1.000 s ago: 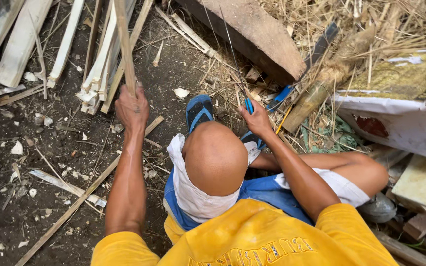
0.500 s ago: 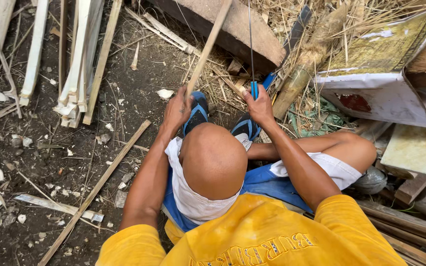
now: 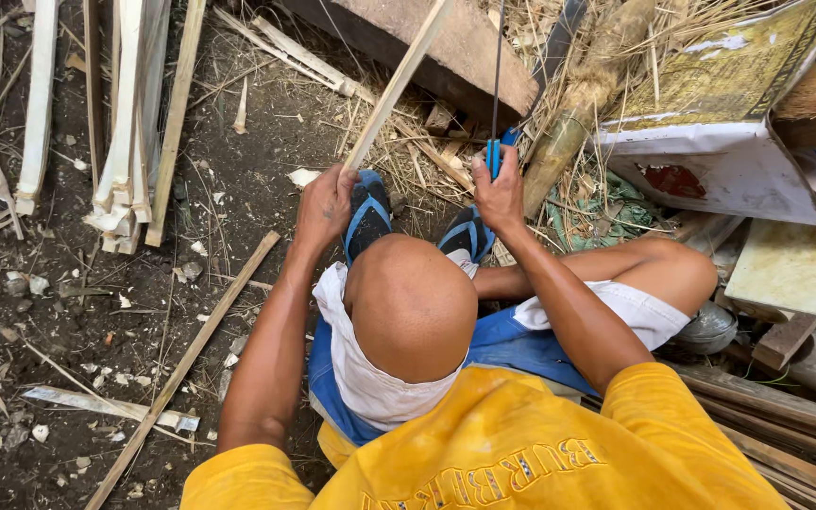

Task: The person sits on the ground and uses a hand saw to cut thin wooden strips. They hold the wood with one hand and saw with the other, repeatedly cutting pieces and placing them aside.

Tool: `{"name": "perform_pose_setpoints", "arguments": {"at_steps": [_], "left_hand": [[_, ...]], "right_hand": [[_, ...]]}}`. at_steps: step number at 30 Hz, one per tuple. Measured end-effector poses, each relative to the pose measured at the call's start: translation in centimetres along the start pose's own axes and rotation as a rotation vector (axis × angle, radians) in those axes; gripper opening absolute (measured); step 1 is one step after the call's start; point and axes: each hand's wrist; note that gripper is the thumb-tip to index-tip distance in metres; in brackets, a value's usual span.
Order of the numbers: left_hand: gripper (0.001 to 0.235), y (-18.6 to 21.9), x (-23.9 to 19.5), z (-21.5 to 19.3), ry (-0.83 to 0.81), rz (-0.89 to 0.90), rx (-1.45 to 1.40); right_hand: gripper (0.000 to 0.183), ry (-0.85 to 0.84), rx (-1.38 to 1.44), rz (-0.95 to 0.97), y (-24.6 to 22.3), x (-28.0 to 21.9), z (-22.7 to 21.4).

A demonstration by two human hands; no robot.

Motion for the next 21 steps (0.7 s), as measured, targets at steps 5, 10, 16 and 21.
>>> {"name": "perform_pose_setpoints", "arguments": {"at_steps": [5, 10, 16, 21], "left_hand": [[0.040, -1.2, 2.4, 1.3, -0.193, -0.113, -0.265], [0.040, -4.3, 1.6, 4.1, -0.307, -0.251, -0.405], [0.030, -2.8, 1.9, 1.9, -0.674, -0.364, -0.426], [0.023, 0.3, 2.0, 1.6, -0.673, -0.507, -0.586]], "right_hand": [[0.035, -0.047, 0.364, 0.501, -0.4, 0.3, -0.8], [0.037, -0.010, 0.185, 0.347, 0.8, 0.2, -1.9], [0.037, -0.431, -0.284, 0.181, -2.0, 4.9, -4.8], [0.045, -0.777, -0.401, 0.052, -6.8, 5.5, -2.2]]}}
Point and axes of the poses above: each hand's wrist, its own x-axis towards the middle knuckle, its own z-axis out of the palm, y = z × x, and after that the axes turned 6 degrees about -z, right-handed
